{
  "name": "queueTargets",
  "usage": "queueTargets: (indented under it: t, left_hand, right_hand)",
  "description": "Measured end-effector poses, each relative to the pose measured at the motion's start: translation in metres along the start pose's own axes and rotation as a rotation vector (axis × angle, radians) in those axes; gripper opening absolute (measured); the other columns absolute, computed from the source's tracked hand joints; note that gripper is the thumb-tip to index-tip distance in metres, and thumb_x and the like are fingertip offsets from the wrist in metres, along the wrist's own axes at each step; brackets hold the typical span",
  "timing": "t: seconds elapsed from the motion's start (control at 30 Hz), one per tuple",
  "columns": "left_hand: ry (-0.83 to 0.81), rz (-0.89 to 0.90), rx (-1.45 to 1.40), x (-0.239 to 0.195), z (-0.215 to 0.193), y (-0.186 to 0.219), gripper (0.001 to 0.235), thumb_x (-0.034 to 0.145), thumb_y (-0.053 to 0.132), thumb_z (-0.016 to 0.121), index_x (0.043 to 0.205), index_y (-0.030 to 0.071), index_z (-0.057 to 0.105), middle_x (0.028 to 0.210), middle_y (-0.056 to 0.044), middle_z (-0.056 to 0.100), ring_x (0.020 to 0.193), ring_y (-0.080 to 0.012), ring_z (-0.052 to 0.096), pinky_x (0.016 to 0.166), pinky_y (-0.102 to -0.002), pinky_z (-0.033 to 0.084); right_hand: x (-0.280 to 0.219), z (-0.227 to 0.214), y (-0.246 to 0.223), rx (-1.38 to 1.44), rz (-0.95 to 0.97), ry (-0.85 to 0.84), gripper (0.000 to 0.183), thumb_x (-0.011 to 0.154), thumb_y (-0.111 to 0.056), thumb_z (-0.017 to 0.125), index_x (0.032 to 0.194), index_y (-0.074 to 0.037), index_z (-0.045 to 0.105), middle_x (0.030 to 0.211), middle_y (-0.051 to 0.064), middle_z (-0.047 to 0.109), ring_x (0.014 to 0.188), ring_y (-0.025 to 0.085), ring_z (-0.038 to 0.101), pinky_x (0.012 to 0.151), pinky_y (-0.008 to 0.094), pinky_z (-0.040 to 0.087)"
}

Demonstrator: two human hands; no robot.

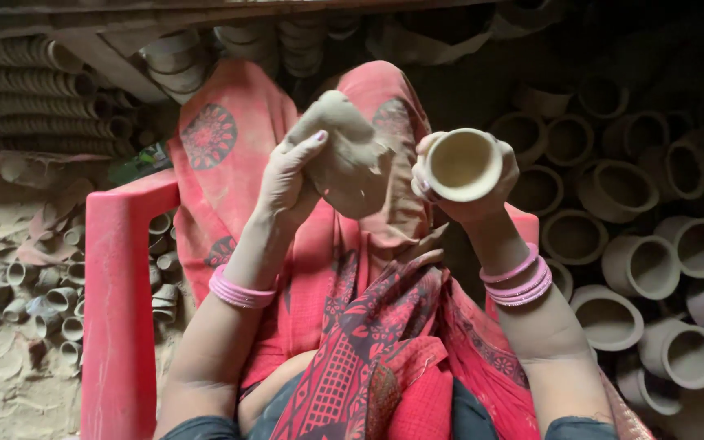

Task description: Manually shaping and finishing small clay pots by hand.

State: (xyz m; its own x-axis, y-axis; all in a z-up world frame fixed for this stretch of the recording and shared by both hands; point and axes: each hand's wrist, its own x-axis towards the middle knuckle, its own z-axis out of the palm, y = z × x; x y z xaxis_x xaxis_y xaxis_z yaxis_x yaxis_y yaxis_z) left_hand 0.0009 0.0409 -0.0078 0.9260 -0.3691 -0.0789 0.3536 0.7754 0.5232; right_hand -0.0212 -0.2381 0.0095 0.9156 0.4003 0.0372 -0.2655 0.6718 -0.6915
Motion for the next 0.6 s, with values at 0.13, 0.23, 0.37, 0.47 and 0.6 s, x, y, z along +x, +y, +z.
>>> queueTargets:
  t: [0.13, 0.23, 0.37, 0.47, 0.6]
  left_hand:
    - [0.063, 0.034, -0.048, -0.002, 0.0, 0.005, 0.045, 0.098, 0.006, 0.064, 0.141, -0.001, 0.057, 0.132, -0.012, 0.068, 0.123, -0.0235, 0.066, 0.111, -0.04, 0.052]
    - [0.105, 0.038, -0.021, -0.003, -0.009, 0.002, 0.042, 0.1, 0.005, 0.066, 0.14, -0.003, 0.059, 0.127, -0.011, 0.07, 0.117, -0.022, 0.068, 0.106, -0.039, 0.055]
    - [0.157, 0.047, 0.129, -0.005, -0.001, 0.003, 0.039, 0.095, 0.002, 0.068, 0.134, -0.005, 0.063, 0.12, -0.011, 0.074, 0.107, -0.0199, 0.072, 0.096, -0.035, 0.06]
    - [0.141, 0.09, 0.29, -0.012, 0.009, 0.003, 0.036, 0.098, 0.001, 0.066, 0.133, -0.005, 0.064, 0.119, -0.012, 0.073, 0.103, -0.0179, 0.071, 0.092, -0.033, 0.059]
    - [0.064, 0.142, 0.468, -0.027, 0.036, 0.001, 0.032, 0.099, 0.0, 0.065, 0.131, -0.002, 0.068, 0.107, -0.008, 0.075, 0.09, -0.0142, 0.07, 0.08, -0.031, 0.06]
  right_hand:
    - [0.0, -0.012, -0.003, 0.236, 0.098, -0.083, 0.074, 0.101, -0.061, 0.044, 0.106, 0.011, 0.062, 0.085, 0.02, 0.062, 0.07, 0.025, 0.054, 0.065, 0.035, 0.042]
    - [0.001, -0.012, -0.004, 0.295, 0.123, -0.058, 0.073, 0.102, -0.06, 0.042, 0.099, 0.01, 0.061, 0.082, 0.021, 0.061, 0.065, 0.024, 0.052, 0.062, 0.034, 0.04]
    - [0.004, -0.01, -0.003, 0.291, 0.117, 0.019, 0.07, 0.102, -0.058, 0.042, 0.101, 0.009, 0.062, 0.082, 0.023, 0.06, 0.067, 0.027, 0.055, 0.064, 0.037, 0.044]
    - [0.003, -0.005, -0.003, 0.299, 0.125, 0.098, 0.07, 0.103, -0.058, 0.041, 0.101, 0.009, 0.062, 0.087, 0.026, 0.061, 0.075, 0.032, 0.059, 0.068, 0.04, 0.049]
    - [0.003, -0.009, 0.0, 0.256, 0.127, 0.141, 0.072, 0.107, -0.056, 0.04, 0.101, 0.012, 0.063, 0.094, 0.028, 0.063, 0.079, 0.034, 0.062, 0.07, 0.042, 0.052]
